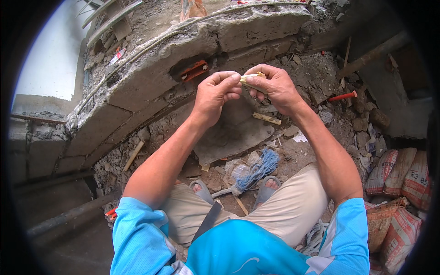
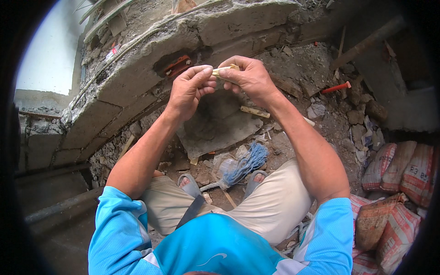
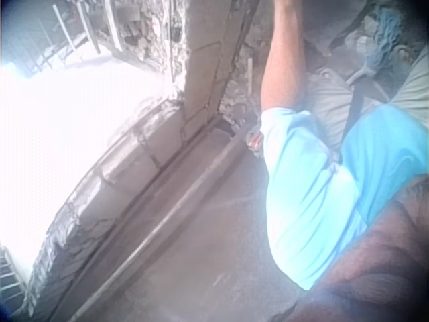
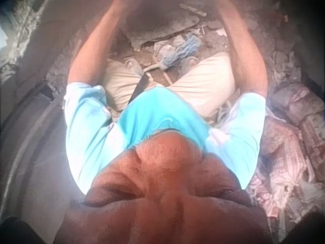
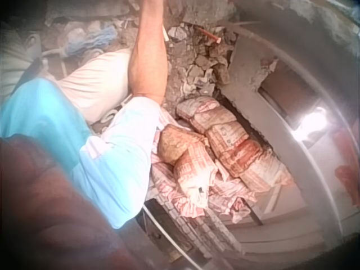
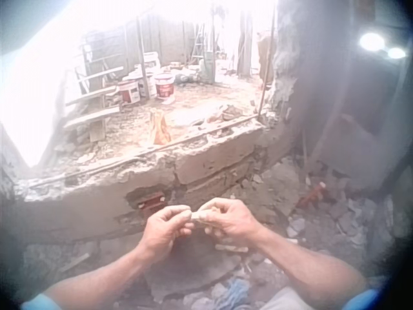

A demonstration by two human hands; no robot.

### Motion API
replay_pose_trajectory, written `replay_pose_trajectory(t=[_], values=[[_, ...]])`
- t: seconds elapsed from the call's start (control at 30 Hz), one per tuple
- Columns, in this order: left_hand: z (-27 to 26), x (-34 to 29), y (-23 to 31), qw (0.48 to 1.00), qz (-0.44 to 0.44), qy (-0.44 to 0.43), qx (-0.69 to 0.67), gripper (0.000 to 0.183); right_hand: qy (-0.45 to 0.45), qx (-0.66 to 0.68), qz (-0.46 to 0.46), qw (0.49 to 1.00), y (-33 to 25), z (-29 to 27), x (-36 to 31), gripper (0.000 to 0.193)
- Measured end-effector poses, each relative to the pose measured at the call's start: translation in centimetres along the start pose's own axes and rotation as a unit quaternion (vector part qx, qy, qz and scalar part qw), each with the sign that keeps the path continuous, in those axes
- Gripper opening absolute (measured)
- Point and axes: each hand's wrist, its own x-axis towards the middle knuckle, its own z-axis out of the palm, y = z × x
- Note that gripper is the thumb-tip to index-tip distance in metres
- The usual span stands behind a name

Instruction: The person sits on the floor and uses a trowel to apply cement into a gap in a concrete wall. They then insert a small yellow piece into the gap and press it into place.

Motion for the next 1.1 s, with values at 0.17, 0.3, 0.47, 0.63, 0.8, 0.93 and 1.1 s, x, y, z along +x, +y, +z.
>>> replay_pose_trajectory(t=[0.17, 0.3, 0.47, 0.63, 0.8, 0.93, 1.1], values=[[0.9, -0.7, -0.8, 1.000, 0.004, 0.004, -0.009, 0.027, 0.010, -0.003, -0.006, 1.000, 0.2, 0.4, 0.0, 0.017], [0.9, -0.5, -0.8, 0.999, 0.039, 0.002, 0.004, 0.026, 0.009, 0.013, -0.020, 1.000, 0.3, 0.3, 0.2, 0.017], [0.1, -0.2, -0.5, 0.996, 0.077, -0.012, 0.040, 0.023, -0.004, 0.073, 0.012, 0.997, 0.0, 0.2, 0.2, 0.017], [-0.6, 0.4, -0.1, 0.989, 0.103, -0.056, 0.091, 0.021, -0.015, 0.076, 0.040, 0.996, -0.2, -0.2, 0.2, 0.016], [-0.9, 0.7, -0.5, 0.996, 0.075, -0.050, 0.015, 0.019, -0.011, 0.038, 0.002, 0.999, -0.4, 0.7, 0.1, 0.016], [-0.9, 0.9, -1.1, 0.995, 0.044, -0.043, -0.077, 0.017, -0.006, 0.036, -0.004, 0.999, -0.1, 0.9, 0.5, 0.017], [-1.0, 1.0, -0.8, 0.996, 0.069, -0.041, -0.027, 0.015, -0.026, 0.078, 0.033, 0.996, -0.2, 0.7, 0.3, 0.018]])
